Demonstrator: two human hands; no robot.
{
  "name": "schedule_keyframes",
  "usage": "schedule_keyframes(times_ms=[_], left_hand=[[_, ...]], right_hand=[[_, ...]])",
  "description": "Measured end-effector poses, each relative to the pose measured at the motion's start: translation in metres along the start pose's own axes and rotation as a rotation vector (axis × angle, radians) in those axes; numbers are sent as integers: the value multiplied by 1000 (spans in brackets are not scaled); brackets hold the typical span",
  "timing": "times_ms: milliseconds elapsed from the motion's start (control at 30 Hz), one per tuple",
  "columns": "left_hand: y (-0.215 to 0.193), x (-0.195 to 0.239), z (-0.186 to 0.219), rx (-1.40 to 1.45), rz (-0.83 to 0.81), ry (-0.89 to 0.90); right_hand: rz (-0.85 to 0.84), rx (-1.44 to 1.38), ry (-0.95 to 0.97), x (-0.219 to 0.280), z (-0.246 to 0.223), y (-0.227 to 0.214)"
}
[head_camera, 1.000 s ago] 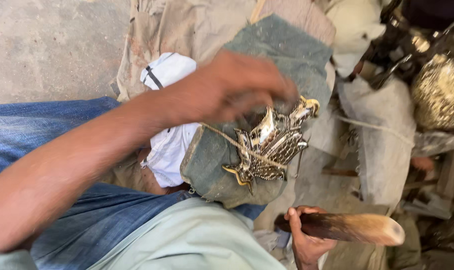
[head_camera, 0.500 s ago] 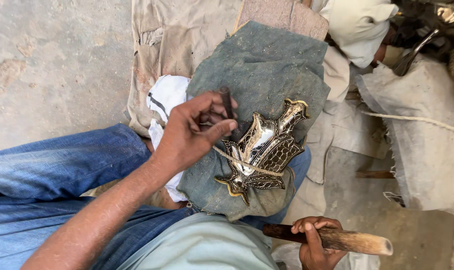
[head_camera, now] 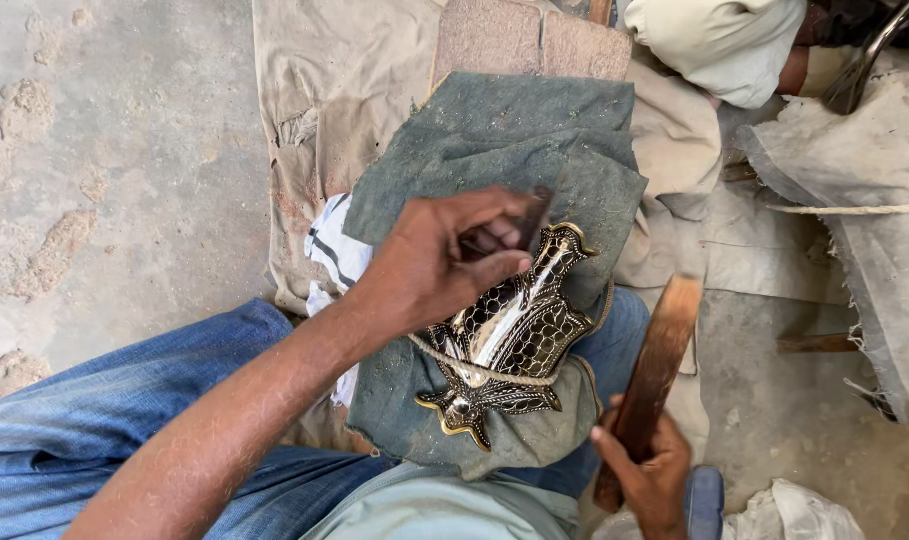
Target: The person uses a hammer and chisel to engrave a decorative pattern on a metal object. They repeatedly strike the chisel to create fine details on the surface.
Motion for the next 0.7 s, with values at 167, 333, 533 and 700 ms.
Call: schedule_keyframes(times_ms=[167, 333, 533, 700], left_hand=[[3, -27, 6, -55, -201, 199], [4, -44, 11, -114, -425, 262], [2, -55, 21, -127, -575, 272], [-1, -53, 28, -171, -636, 399]], right_hand=[[-138, -290, -425, -14, -93, 11], [-155, 49, 33, -20, -110, 4], [-164, 89, -59, -11, -127, -11], [104, 525, -186, 2, -148, -9]])
Point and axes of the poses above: each hand's wrist, its own x-axis away from the middle knuckle, its own y-axis out of the palm, z = x × y, the point moved 3 cm from there along -x, towards the middle knuckle, and after that the axes turned 8 degrees about -x, right-handed, at the moved point
